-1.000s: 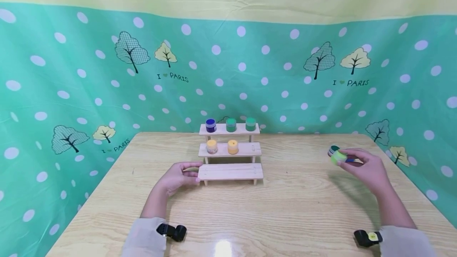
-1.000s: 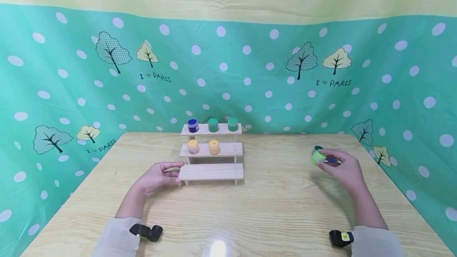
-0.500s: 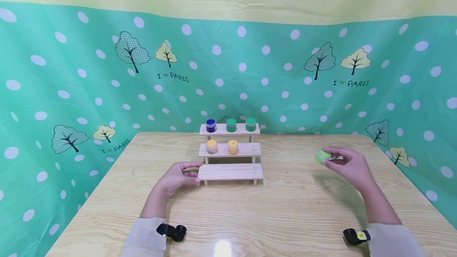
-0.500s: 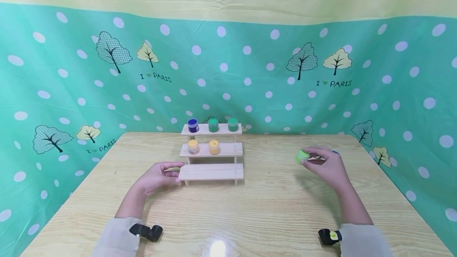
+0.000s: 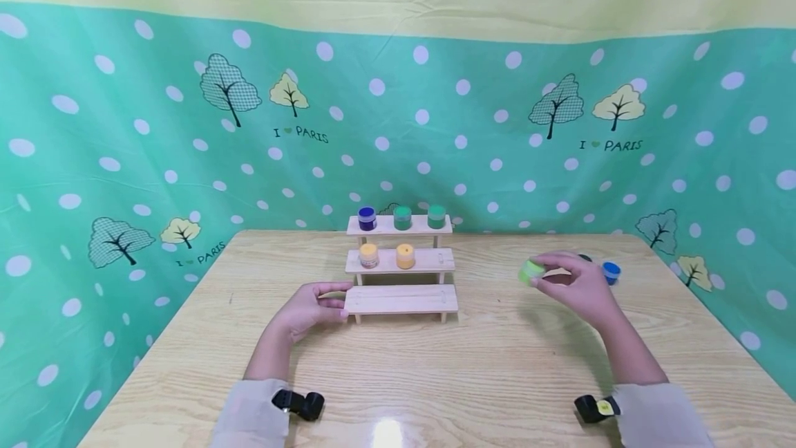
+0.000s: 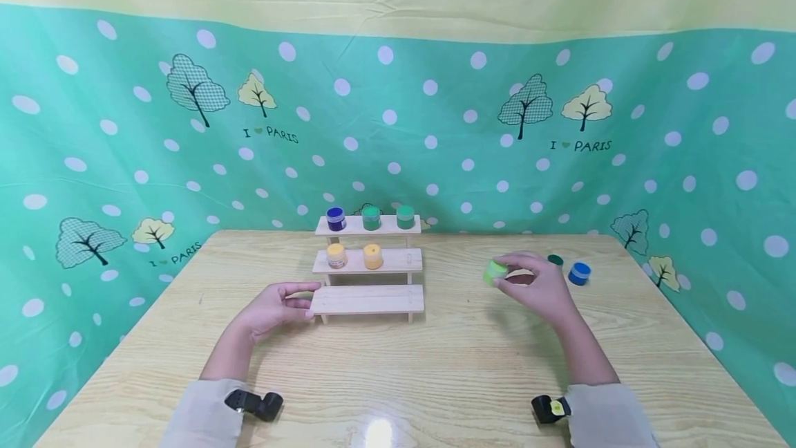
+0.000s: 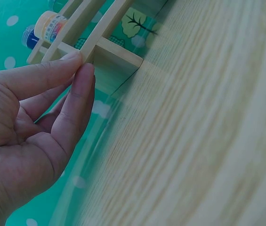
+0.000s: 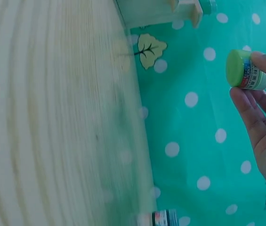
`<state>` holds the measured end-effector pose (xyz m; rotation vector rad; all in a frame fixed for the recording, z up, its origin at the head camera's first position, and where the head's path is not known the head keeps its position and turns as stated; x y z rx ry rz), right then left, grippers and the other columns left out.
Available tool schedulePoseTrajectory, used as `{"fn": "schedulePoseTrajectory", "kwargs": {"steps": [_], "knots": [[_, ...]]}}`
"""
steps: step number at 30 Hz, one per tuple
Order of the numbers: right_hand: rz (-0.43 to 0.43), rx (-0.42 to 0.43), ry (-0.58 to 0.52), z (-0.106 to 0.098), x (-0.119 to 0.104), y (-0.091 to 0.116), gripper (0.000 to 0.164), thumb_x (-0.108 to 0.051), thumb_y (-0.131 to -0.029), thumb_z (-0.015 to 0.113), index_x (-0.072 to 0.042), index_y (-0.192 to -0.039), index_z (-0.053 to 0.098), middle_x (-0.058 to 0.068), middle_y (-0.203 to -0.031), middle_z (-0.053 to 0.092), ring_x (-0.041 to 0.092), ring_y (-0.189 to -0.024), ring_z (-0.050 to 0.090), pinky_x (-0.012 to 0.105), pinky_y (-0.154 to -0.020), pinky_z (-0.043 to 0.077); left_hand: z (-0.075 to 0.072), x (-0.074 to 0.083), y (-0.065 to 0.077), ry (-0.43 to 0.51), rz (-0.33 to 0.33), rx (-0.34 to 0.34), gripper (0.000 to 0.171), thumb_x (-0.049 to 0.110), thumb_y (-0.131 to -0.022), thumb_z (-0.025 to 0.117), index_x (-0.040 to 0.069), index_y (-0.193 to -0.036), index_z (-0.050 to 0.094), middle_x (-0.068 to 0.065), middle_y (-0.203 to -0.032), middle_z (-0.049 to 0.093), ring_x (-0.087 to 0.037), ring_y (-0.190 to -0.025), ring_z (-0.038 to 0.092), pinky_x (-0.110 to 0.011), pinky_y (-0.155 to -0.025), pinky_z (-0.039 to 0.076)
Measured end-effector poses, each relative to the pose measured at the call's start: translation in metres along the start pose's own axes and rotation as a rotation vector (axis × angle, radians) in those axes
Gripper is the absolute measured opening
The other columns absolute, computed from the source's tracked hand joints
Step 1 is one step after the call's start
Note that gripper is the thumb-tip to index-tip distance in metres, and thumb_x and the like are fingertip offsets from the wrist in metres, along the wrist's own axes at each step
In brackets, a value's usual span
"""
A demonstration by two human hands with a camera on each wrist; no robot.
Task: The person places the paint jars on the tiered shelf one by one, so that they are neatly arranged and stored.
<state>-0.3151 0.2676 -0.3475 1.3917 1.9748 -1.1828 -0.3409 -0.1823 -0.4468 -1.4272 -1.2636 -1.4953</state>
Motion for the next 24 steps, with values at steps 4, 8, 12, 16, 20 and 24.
{"fn": "schedulePoseTrajectory", "kwargs": {"steps": [4, 8, 12, 16, 20, 24], "knots": [[-0.003, -0.034, -0.017, 0.009, -0.005, -0.004, 0.035, -0.017, -0.086, 0.076, -0.005, -0.118, 0.069, 0.011, -0.121, 0.06, 0.013, -0.098, 0.063, 0.021, -0.079, 0.056, 0.0, 0.001, 0.0, 0.0, 0.005, -0.005, 0.062, -0.013, -0.075, 0.073, -0.005, -0.134, 0.054, -0.015, -0.11, 0.066, -0.02, -0.092, 0.063, -0.03, -0.078, 0.058], [-0.024, -0.064, -0.026, 0.018, -0.012, -0.01, 0.035, -0.016, -0.085, 0.077, -0.005, -0.118, 0.07, 0.012, -0.12, 0.062, 0.021, -0.097, 0.065, 0.021, -0.079, 0.056, 0.0, 0.0, 0.0, -0.002, 0.006, -0.006, 0.062, -0.012, -0.075, 0.073, -0.005, -0.134, 0.054, -0.016, -0.11, 0.065, -0.02, -0.092, 0.063, -0.03, -0.078, 0.058], [-0.052, -0.079, -0.023, 0.026, -0.023, -0.017, 0.035, -0.015, -0.084, 0.078, -0.005, -0.117, 0.07, 0.013, -0.118, 0.064, 0.027, -0.095, 0.065, 0.021, -0.079, 0.056, -0.001, 0.0, 0.0, -0.003, 0.001, 0.002, 0.061, -0.012, -0.076, 0.073, -0.004, -0.133, 0.055, -0.016, -0.112, 0.064, -0.02, -0.092, 0.063, -0.03, -0.078, 0.057], [-0.077, -0.078, -0.02, 0.033, -0.033, -0.023, 0.035, -0.014, -0.083, 0.079, -0.005, -0.116, 0.07, 0.011, -0.116, 0.065, 0.029, -0.096, 0.064, 0.024, -0.079, 0.057, -0.002, 0.0, 0.0, -0.003, 0.002, 0.006, 0.061, -0.012, -0.076, 0.073, -0.003, -0.133, 0.055, -0.016, -0.111, 0.064, -0.02, -0.093, 0.062, -0.03, -0.078, 0.057], [-0.093, -0.086, -0.006, 0.042, -0.037, -0.028, 0.035, -0.011, -0.082, 0.079, -0.004, -0.115, 0.071, 0.01, -0.114, 0.065, 0.027, -0.096, 0.064, 0.028, -0.079, 0.058, -0.001, 0.001, 0.0, 0.001, 0.008, -0.004, 0.061, -0.012, -0.076, 0.073, -0.004, -0.134, 0.055, -0.019, -0.116, 0.063, -0.021, -0.093, 0.063, -0.032, -0.08, 0.057], [-0.089, -0.1, 0.004, 0.053, -0.041, -0.033, 0.035, -0.011, -0.082, 0.079, -0.004, -0.115, 0.071, 0.011, -0.114, 0.065, 0.027, -0.096, 0.064, 0.029, -0.079, 0.058, 0.0, 0.0, 0.0, 0.012, 0.007, -0.012, 0.062, -0.014, -0.075, 0.072, -0.005, -0.134, 0.054, -0.021, -0.121, 0.06, -0.021, -0.094, 0.063, -0.033, -0.081, 0.057]]}}
Point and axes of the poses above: each hand's wrist, its own y-axis away from the middle knuckle, its own z-axis out of the palm, x = y × z, the point moved 8 cm from there along -y, towards the middle knuckle
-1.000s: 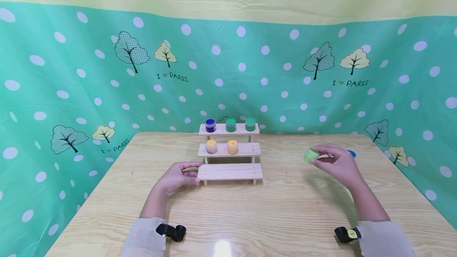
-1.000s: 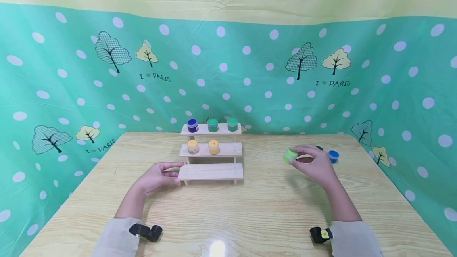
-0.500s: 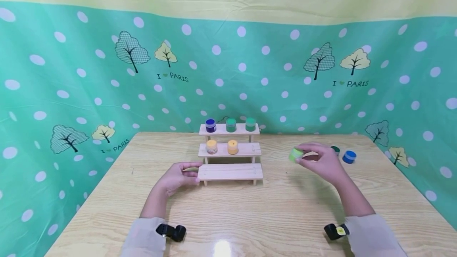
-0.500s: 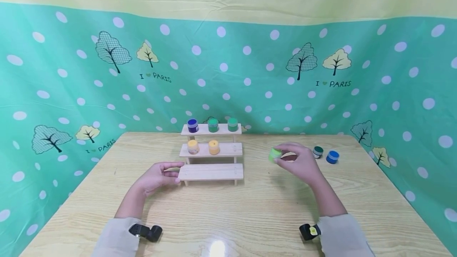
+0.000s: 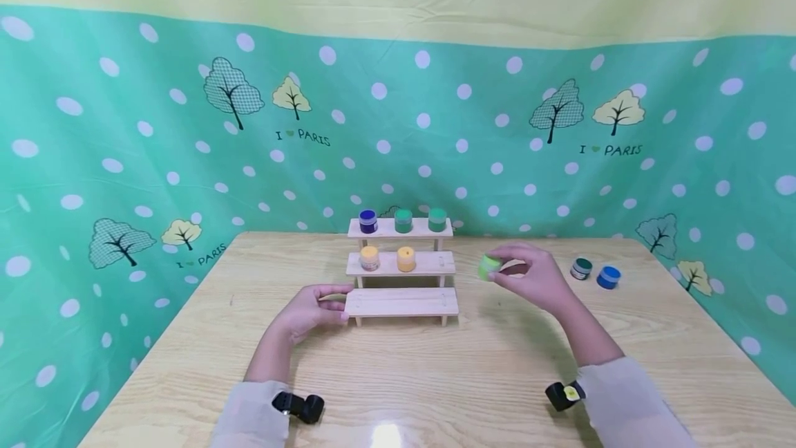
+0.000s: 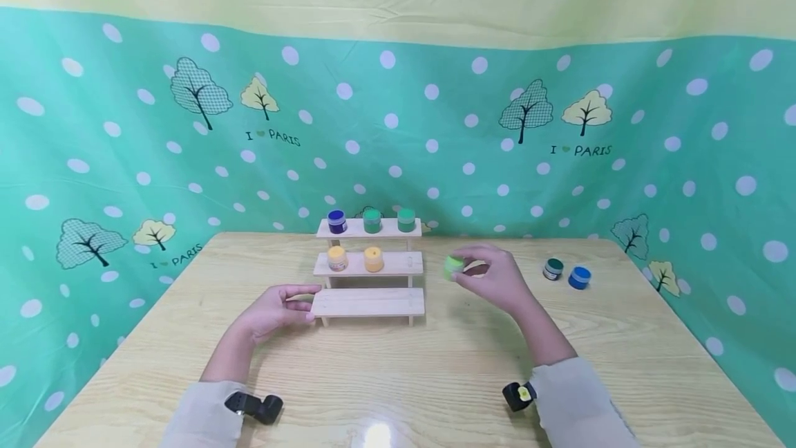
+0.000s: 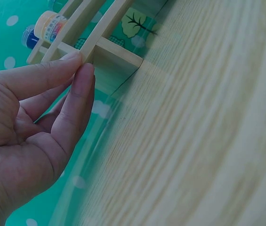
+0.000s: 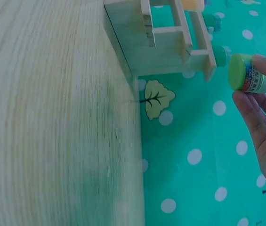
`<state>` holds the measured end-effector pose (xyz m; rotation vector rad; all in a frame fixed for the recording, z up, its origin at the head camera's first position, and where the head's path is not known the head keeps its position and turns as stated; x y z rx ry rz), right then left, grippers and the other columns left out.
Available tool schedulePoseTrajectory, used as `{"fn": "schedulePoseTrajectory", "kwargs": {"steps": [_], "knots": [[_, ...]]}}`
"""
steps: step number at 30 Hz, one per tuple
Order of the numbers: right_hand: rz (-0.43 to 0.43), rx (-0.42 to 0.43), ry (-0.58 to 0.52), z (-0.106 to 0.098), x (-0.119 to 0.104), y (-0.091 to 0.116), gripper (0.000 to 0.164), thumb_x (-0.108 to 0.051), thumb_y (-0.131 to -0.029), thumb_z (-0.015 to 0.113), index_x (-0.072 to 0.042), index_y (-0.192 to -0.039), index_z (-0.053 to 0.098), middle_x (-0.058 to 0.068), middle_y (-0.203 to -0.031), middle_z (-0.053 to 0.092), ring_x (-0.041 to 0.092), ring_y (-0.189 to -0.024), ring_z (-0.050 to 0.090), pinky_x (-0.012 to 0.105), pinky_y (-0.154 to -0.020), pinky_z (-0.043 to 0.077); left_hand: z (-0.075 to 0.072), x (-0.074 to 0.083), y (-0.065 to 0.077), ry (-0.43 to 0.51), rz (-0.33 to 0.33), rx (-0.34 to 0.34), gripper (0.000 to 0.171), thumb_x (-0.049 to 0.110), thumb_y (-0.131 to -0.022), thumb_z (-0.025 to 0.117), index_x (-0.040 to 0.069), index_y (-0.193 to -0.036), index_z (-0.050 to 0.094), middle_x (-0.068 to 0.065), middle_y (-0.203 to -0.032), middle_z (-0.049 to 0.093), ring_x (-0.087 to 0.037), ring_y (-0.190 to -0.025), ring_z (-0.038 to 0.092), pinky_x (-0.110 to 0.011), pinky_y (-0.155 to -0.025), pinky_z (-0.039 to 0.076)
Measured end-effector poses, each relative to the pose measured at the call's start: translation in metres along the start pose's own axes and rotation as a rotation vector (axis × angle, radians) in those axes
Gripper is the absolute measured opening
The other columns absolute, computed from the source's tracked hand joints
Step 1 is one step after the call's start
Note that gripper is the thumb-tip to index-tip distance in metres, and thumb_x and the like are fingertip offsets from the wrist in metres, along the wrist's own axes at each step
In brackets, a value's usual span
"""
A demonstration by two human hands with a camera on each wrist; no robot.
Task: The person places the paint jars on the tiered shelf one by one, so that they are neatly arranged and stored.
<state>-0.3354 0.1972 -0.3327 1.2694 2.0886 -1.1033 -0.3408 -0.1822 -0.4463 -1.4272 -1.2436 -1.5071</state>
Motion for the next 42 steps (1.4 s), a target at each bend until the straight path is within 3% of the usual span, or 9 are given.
{"fn": "schedulePoseTrajectory", "kwargs": {"steps": [12, 28, 33, 42], "knots": [[-0.05, -0.024, -0.031, 0.02, -0.007, -0.022, 0.033, -0.004, -0.08, 0.079, -0.003, -0.112, 0.071, 0.014, -0.113, 0.065, 0.026, -0.095, 0.064, 0.034, -0.077, 0.059, 0.0, -0.001, 0.0, -0.017, -0.006, 0.004, 0.061, -0.011, -0.077, 0.073, -0.004, -0.135, 0.054, -0.019, -0.119, 0.061, -0.02, -0.094, 0.063, -0.031, -0.079, 0.057], [-0.048, -0.071, -0.059, 0.048, -0.005, -0.045, 0.033, 0.003, -0.08, 0.077, -0.001, -0.112, 0.071, 0.013, -0.115, 0.065, 0.029, -0.099, 0.063, 0.028, -0.077, 0.058, 0.0, -0.001, 0.0, -0.019, 0.004, -0.002, 0.062, -0.01, -0.077, 0.074, -0.005, -0.135, 0.053, -0.015, -0.11, 0.064, -0.019, -0.092, 0.062, -0.029, -0.077, 0.057], [-0.048, -0.082, -0.049, 0.057, -0.003, -0.048, 0.034, 0.003, -0.079, 0.077, 0.0, -0.112, 0.071, 0.014, -0.115, 0.066, 0.029, -0.099, 0.063, 0.033, -0.078, 0.059, 0.0, -0.002, -0.001, -0.013, -0.001, -0.001, 0.062, -0.011, -0.077, 0.074, -0.005, -0.135, 0.053, -0.016, -0.111, 0.064, -0.019, -0.092, 0.062, -0.029, -0.077, 0.057], [-0.067, -0.06, -0.083, 0.067, -0.007, -0.053, 0.034, 0.003, -0.078, 0.078, 0.0, -0.111, 0.071, 0.012, -0.11, 0.067, 0.029, -0.096, 0.064, 0.024, -0.074, 0.058, 0.001, 0.0, 0.0, -0.011, -0.005, -0.002, 0.062, -0.011, -0.077, 0.073, -0.005, -0.135, 0.053, -0.02, -0.114, 0.063, -0.02, -0.092, 0.063, -0.03, -0.078, 0.057]]}}
Point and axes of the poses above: each hand's wrist, its own y-axis away from the middle knuckle, its own z-axis out of the palm, x = y × z, the point moved 8 cm from there along -y, towards the middle knuckle
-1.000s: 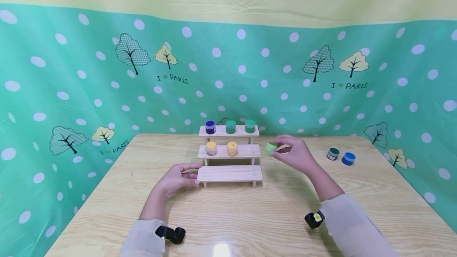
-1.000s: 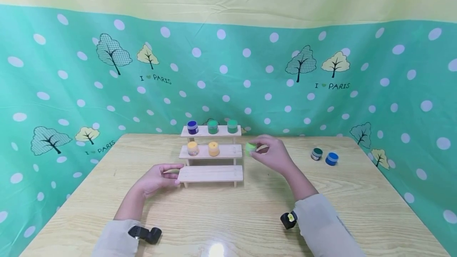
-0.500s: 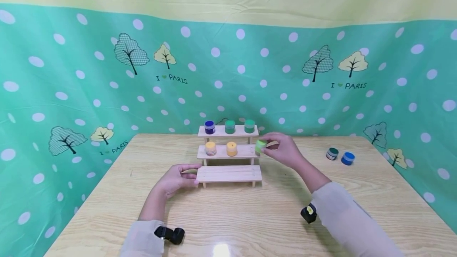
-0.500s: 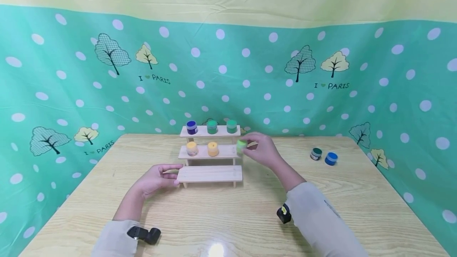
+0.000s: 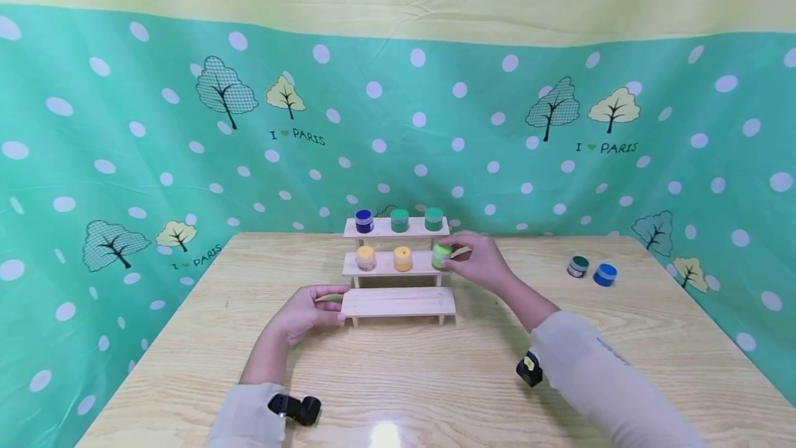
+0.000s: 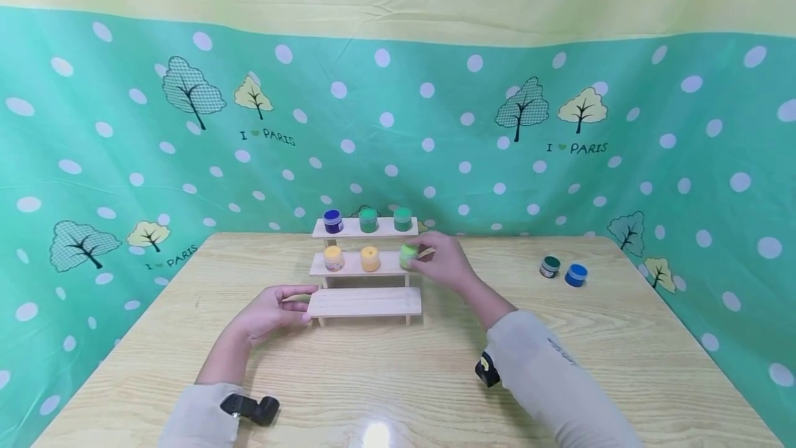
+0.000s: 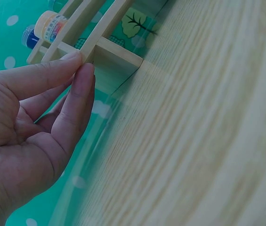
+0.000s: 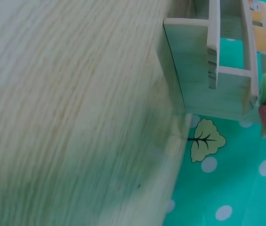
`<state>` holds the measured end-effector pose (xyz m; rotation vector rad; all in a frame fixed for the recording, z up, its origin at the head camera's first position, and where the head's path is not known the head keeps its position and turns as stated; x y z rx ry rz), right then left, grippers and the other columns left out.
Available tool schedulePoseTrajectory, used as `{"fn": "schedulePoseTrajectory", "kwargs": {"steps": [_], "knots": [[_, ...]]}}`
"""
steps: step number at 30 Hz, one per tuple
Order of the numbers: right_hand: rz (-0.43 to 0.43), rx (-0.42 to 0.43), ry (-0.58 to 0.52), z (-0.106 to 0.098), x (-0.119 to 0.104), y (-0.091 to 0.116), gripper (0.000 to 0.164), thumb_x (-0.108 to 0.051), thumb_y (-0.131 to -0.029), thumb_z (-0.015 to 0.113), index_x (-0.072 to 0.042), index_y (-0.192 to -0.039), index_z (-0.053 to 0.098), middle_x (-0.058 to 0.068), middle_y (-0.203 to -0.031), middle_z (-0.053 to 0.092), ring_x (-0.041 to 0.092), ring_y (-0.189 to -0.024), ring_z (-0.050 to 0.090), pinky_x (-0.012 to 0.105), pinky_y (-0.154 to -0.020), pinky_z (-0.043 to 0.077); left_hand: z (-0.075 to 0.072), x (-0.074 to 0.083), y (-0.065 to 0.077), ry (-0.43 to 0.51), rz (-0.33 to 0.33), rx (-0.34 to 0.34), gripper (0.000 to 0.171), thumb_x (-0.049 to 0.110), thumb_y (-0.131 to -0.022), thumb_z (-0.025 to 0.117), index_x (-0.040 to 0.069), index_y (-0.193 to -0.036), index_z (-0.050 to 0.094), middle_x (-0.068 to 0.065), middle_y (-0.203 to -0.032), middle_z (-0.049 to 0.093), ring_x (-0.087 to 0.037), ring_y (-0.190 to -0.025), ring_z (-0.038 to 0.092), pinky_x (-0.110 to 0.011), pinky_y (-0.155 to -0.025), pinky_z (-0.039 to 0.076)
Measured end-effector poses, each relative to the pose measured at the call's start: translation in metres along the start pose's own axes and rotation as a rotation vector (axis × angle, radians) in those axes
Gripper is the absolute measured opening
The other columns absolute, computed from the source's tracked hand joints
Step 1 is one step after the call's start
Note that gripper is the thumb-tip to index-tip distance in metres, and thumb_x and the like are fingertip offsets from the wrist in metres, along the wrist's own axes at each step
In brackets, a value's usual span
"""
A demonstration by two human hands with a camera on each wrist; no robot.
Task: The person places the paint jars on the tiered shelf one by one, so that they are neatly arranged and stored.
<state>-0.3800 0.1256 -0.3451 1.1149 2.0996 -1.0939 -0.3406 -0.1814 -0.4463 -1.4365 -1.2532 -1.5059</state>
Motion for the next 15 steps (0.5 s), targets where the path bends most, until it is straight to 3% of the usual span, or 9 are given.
{"fn": "schedulePoseTrajectory", "kwargs": {"steps": [15], "knots": [[0.03, 0.028, 0.024, 0.0077, 0.005, -0.0045, 0.033, 0.002, -0.076, 0.081, 0.0, -0.107, 0.071, 0.011, -0.106, 0.066, 0.024, -0.09, 0.065, 0.023, -0.073, 0.058, -0.0006, -0.0003, 0.0, -0.011, 0.005, 0.005, 0.062, -0.01, -0.076, 0.074, -0.005, -0.134, 0.054, -0.017, -0.114, 0.064, -0.019, -0.093, 0.063, -0.03, -0.078, 0.057]]}}
Point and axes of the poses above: each hand's wrist, its own y-axis away from the middle knuckle, its own z-axis out of the palm, x = y × z, the point moved 8 cm from there along -y, towards the middle knuckle
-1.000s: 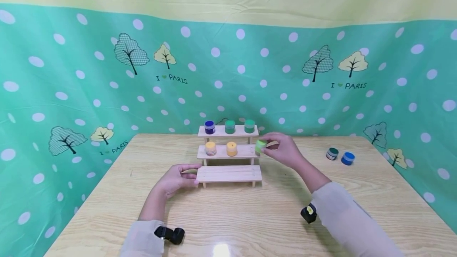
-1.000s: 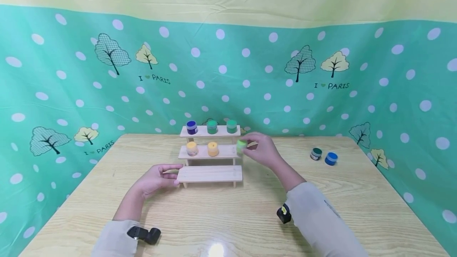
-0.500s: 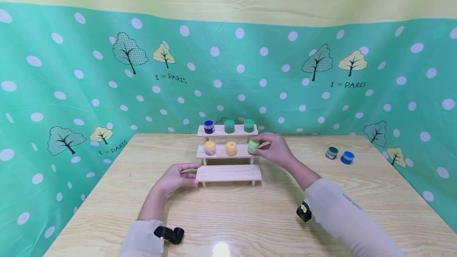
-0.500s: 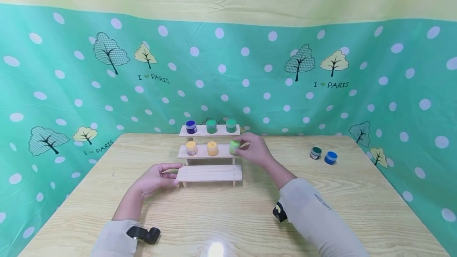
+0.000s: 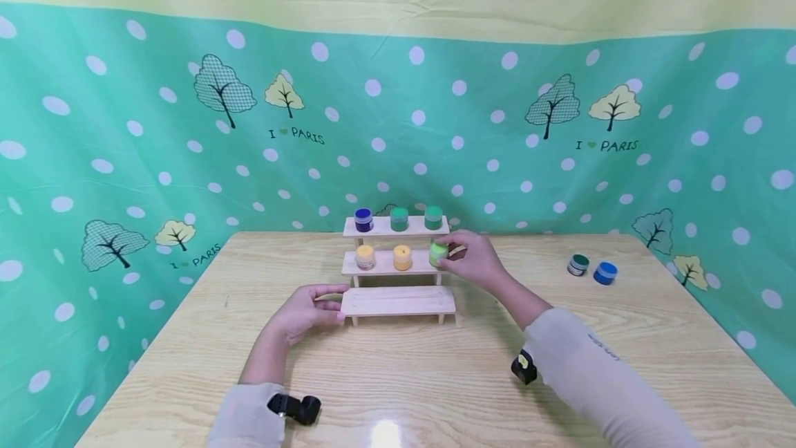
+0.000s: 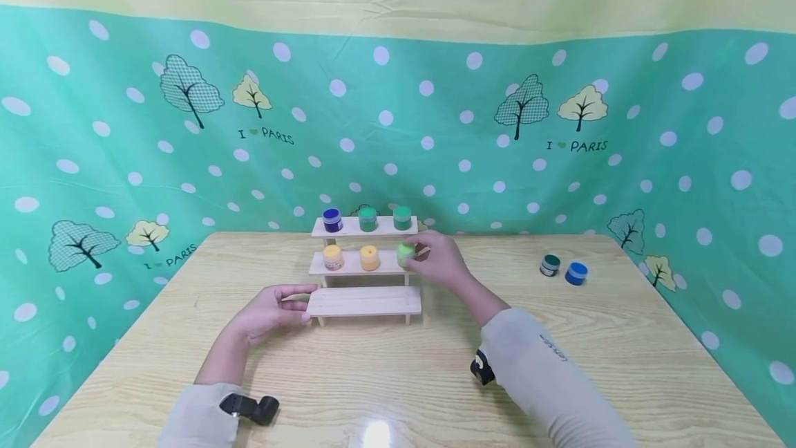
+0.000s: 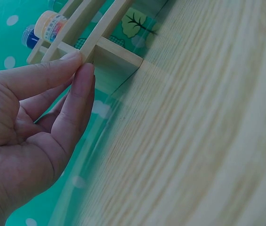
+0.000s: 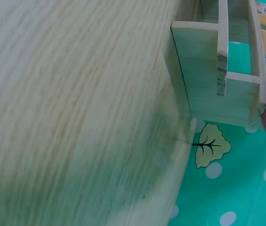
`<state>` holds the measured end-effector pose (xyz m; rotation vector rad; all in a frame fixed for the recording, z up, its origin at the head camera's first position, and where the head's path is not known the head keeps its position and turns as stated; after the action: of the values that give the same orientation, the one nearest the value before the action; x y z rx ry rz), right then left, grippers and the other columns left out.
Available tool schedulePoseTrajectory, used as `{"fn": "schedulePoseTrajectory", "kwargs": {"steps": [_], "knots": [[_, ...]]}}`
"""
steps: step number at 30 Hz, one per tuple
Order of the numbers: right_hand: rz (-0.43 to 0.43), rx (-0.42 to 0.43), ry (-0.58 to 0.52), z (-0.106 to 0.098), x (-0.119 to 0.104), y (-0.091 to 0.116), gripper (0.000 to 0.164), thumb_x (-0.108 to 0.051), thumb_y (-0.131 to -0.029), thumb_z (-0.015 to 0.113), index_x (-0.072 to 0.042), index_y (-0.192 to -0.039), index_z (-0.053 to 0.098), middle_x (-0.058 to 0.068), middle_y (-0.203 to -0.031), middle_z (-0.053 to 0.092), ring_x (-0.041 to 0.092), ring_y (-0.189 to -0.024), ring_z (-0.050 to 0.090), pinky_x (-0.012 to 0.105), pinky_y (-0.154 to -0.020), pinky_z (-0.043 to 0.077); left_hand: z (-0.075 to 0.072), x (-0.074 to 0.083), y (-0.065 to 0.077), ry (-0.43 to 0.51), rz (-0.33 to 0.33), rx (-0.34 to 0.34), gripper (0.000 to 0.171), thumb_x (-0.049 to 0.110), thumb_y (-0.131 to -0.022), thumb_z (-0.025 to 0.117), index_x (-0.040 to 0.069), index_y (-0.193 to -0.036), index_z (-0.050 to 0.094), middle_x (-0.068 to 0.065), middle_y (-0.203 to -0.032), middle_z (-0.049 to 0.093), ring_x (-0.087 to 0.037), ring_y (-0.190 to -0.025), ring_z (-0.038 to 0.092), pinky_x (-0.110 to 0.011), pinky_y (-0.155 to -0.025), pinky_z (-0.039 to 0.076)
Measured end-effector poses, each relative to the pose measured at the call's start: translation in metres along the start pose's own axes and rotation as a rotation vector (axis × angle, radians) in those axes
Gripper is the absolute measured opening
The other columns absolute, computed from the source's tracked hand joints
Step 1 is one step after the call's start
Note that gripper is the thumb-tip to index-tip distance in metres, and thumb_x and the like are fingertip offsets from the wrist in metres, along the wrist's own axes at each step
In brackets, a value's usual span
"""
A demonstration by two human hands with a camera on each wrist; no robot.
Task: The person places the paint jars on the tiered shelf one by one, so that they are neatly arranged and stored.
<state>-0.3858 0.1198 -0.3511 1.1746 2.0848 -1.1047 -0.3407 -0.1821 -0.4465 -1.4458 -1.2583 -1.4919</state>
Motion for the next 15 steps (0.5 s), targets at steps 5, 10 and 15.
{"fn": "schedulePoseTrajectory", "kwargs": {"steps": [5, 10, 15], "knots": [[0.008, 0.008, -0.001, 0.0013, -0.0011, 0.0009, 0.034, 0.002, -0.076, 0.08, 0.001, -0.108, 0.071, 0.012, -0.108, 0.066, 0.026, -0.091, 0.065, 0.029, -0.076, 0.059, -0.0009, 0.0006, 0.0004, 0.01, -0.005, 0.005, 0.062, -0.012, -0.076, 0.073, -0.004, -0.135, 0.054, -0.016, -0.117, 0.063, -0.019, -0.094, 0.063, -0.031, -0.079, 0.057], [0.003, 0.013, -0.027, 0.0009, -0.0003, 0.0032, 0.037, 0.0, -0.077, 0.081, 0.0, -0.112, 0.07, 0.013, -0.112, 0.066, 0.029, -0.094, 0.064, 0.037, -0.08, 0.058, -0.0011, 0.0008, 0.001, 0.013, -0.008, 0.007, 0.062, -0.012, -0.076, 0.073, -0.004, -0.134, 0.054, -0.019, -0.12, 0.061, -0.019, -0.094, 0.063, -0.031, -0.08, 0.057], [-0.041, 0.063, -0.041, -0.0076, -0.0011, 0.01, 0.04, -0.003, -0.077, 0.082, -0.005, -0.115, 0.071, 0.011, -0.112, 0.066, 0.028, -0.094, 0.063, 0.036, -0.078, 0.059, 0.0009, 0.0015, 0.0005, 0.004, -0.002, -0.001, 0.062, -0.011, -0.076, 0.073, -0.005, -0.135, 0.053, -0.019, -0.12, 0.062, -0.02, -0.095, 0.063, -0.031, -0.08, 0.057]]}}
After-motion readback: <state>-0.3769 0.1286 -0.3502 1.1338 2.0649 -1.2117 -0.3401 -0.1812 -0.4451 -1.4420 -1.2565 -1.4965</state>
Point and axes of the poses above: each hand's wrist, its own y-axis away from the middle knuckle, its own z-axis out of the palm, x = y × z, the point moved 8 cm from there along -y, towards the middle knuckle
